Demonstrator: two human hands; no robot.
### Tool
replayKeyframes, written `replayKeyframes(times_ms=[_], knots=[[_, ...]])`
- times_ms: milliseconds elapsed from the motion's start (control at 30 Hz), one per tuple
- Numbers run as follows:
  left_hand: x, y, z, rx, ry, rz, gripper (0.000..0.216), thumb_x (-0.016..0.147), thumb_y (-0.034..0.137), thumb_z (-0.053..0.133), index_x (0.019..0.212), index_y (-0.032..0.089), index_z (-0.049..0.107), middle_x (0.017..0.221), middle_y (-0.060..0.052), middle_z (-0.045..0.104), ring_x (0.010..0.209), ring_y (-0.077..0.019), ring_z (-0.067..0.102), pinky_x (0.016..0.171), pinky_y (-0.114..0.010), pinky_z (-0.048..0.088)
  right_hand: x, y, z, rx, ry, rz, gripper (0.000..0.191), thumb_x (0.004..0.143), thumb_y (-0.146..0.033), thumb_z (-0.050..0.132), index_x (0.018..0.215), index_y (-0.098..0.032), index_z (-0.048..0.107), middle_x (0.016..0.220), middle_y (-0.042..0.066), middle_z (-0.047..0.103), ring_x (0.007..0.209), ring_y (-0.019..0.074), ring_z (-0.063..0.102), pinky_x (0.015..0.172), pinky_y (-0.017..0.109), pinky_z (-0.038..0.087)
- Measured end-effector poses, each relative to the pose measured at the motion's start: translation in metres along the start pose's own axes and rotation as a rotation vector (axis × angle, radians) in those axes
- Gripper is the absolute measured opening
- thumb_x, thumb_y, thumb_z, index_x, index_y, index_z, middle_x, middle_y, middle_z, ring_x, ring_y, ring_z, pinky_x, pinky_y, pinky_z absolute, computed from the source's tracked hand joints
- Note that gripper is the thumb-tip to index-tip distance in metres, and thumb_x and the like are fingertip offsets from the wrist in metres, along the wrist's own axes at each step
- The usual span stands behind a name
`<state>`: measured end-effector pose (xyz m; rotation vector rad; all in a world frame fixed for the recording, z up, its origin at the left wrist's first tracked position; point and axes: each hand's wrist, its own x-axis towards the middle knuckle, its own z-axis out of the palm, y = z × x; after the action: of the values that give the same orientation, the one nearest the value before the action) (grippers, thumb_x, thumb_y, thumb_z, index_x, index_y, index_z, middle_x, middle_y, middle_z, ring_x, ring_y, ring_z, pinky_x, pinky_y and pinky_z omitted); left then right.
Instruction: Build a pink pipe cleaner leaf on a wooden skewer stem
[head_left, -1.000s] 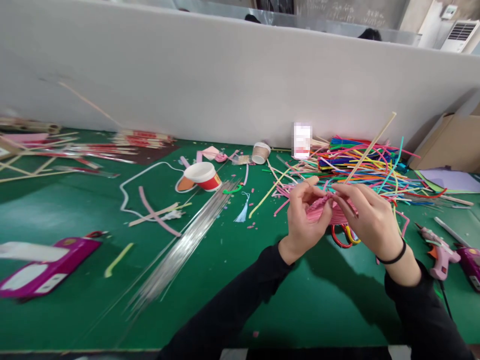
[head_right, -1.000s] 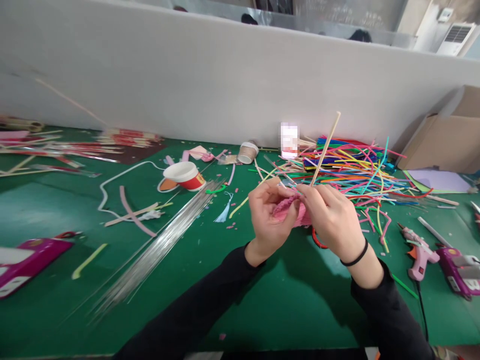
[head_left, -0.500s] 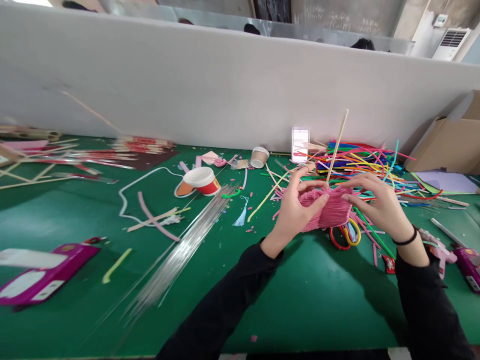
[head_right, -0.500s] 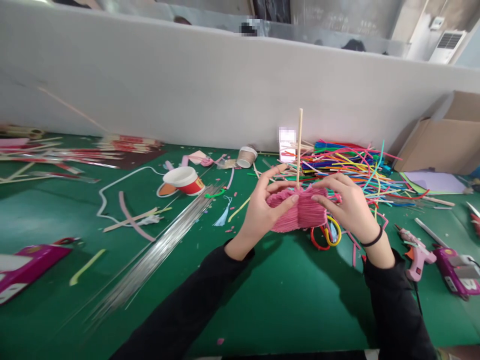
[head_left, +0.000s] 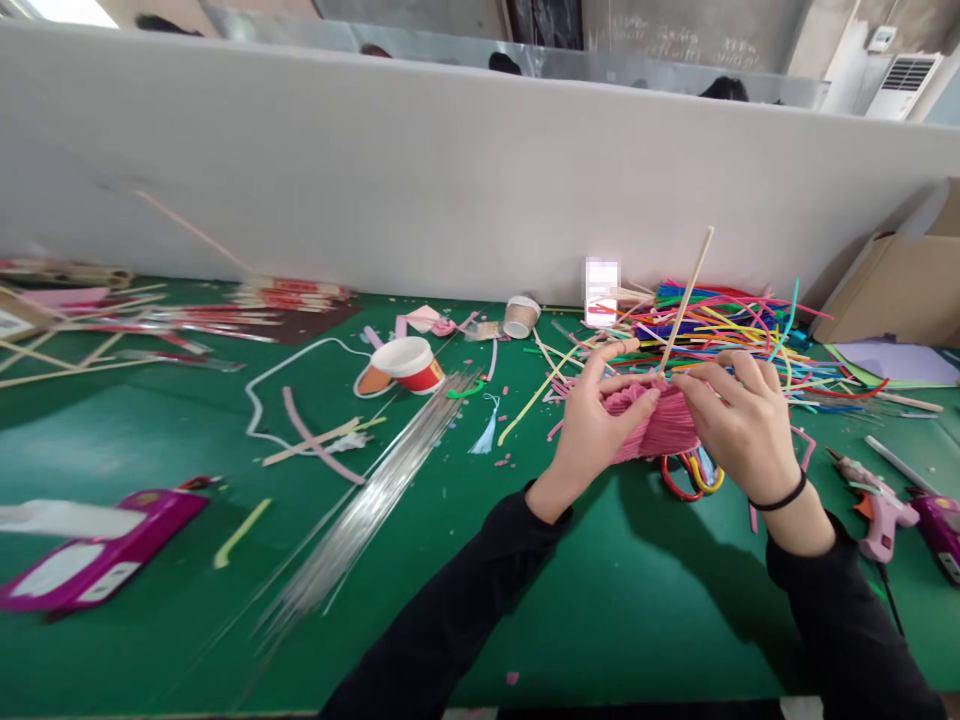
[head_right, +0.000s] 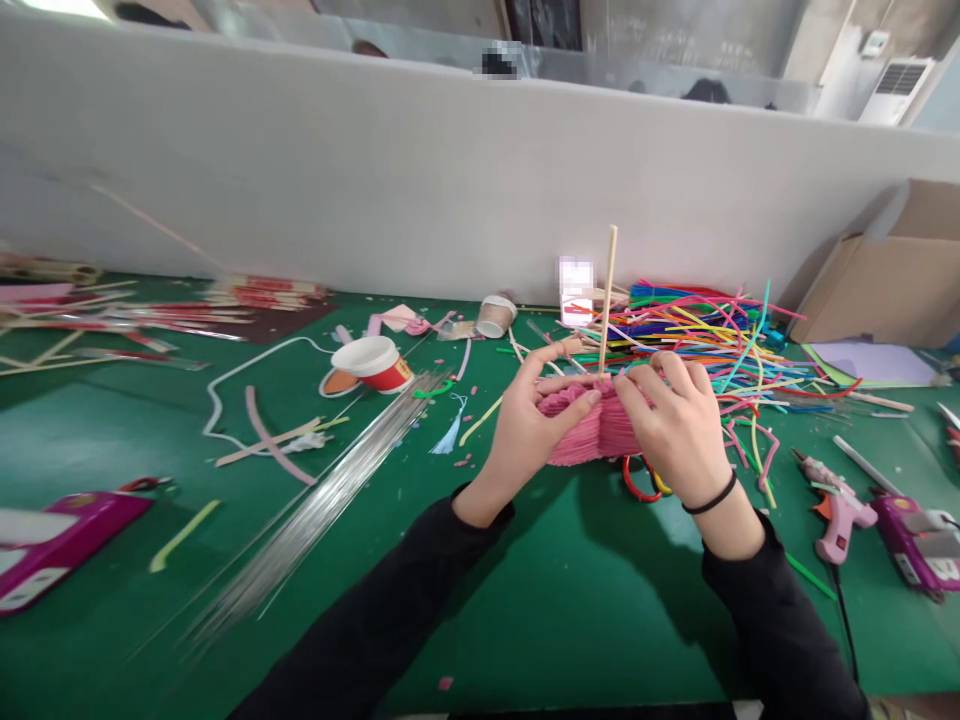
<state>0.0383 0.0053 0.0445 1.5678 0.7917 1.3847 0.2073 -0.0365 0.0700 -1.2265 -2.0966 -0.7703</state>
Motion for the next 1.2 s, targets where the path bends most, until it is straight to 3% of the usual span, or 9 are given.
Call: replayKeyframes(times_ms=[167, 333, 533, 833, 1067, 1133, 1200], knots=[[0.001, 0.000, 0.000, -0.028, 0.006, -0.010, 0.046, 0.081, 0.029, 0.074, 0.120, 0.021, 0.051, 0.132, -0.011, 0.062, 0.100, -0.0222, 0.072, 0.091, -0.038, 0.057, 0.000, 0.006, 0.002, 0.129, -0.038, -0.007, 0.020, 0.095, -0.014, 0.053, 0.106, -0.021, 0.068, 0.097, 0.008, 0.073, 0.094, 0.0255, 0.053, 0.074, 0.039, 0.042], [0.003, 0.004, -0.005, 0.009, -0.122, -0.020, 0.050, 0.080, 0.024, 0.072, 0.125, 0.020, 0.050, 0.090, -0.004, 0.072, 0.089, -0.0204, 0.071, 0.079, -0.033, 0.056, 0.001, 0.006, 0.002, 0.162, -0.053, -0.017, 0.018, 0.097, -0.016, 0.050, 0.100, -0.021, 0.067, 0.093, 0.008, 0.070, 0.090, 0.0237, 0.054, 0.075, 0.038, 0.044], [0.003, 0.008, -0.009, 0.058, -0.153, 0.000, 0.052, 0.077, 0.022, 0.072, 0.125, 0.023, 0.052, 0.083, -0.001, 0.070, 0.075, -0.0178, 0.068, 0.072, -0.031, 0.054, 0.003, -0.001, 0.006, 0.193, -0.026, -0.022, 0.023, 0.099, -0.015, 0.044, 0.094, -0.021, 0.066, 0.096, 0.010, 0.064, 0.088, 0.0224, 0.052, 0.073, 0.035, 0.044], [0.003, 0.009, -0.011, 0.103, -0.216, 0.053, 0.051, 0.079, 0.015, 0.068, 0.127, 0.019, 0.051, 0.089, -0.003, 0.069, 0.078, -0.0153, 0.066, 0.073, -0.028, 0.053, 0.005, 0.002, 0.007, 0.332, -0.049, -0.056, 0.020, 0.098, -0.016, 0.047, 0.094, -0.019, 0.066, 0.093, 0.010, 0.069, 0.091, 0.0238, 0.055, 0.077, 0.038, 0.046], [0.003, 0.009, -0.012, 0.128, -0.212, 0.046, 0.051, 0.079, 0.017, 0.068, 0.127, 0.018, 0.051, 0.079, 0.000, 0.067, 0.073, -0.0148, 0.066, 0.068, -0.026, 0.053, 0.005, 0.004, 0.010, 0.400, 0.021, 0.105, 0.015, 0.095, -0.021, 0.056, 0.090, -0.024, 0.070, 0.089, 0.008, 0.064, 0.089, 0.0239, 0.055, 0.080, 0.041, 0.048], [0.003, 0.010, -0.012, 0.141, -0.199, 0.050, 0.050, 0.079, 0.017, 0.068, 0.127, 0.018, 0.052, 0.078, 0.000, 0.068, 0.072, -0.0146, 0.066, 0.067, -0.025, 0.053, 0.004, 0.007, 0.010, 0.452, 0.037, 0.205, 0.011, 0.093, -0.025, 0.060, 0.097, -0.024, 0.070, 0.092, 0.008, 0.064, 0.092, 0.0244, 0.058, 0.082, 0.043, 0.049], [0.003, 0.011, -0.013, 0.163, -0.196, 0.061, 0.050, 0.079, 0.017, 0.067, 0.127, 0.017, 0.052, 0.078, 0.000, 0.069, 0.072, -0.0143, 0.067, 0.068, -0.026, 0.054, 0.002, 0.011, 0.010, 0.606, -0.030, 0.318, 0.019, 0.091, -0.030, 0.063, 0.109, -0.024, 0.066, 0.098, 0.008, 0.066, 0.094, 0.0238, 0.061, 0.082, 0.042, 0.051]])
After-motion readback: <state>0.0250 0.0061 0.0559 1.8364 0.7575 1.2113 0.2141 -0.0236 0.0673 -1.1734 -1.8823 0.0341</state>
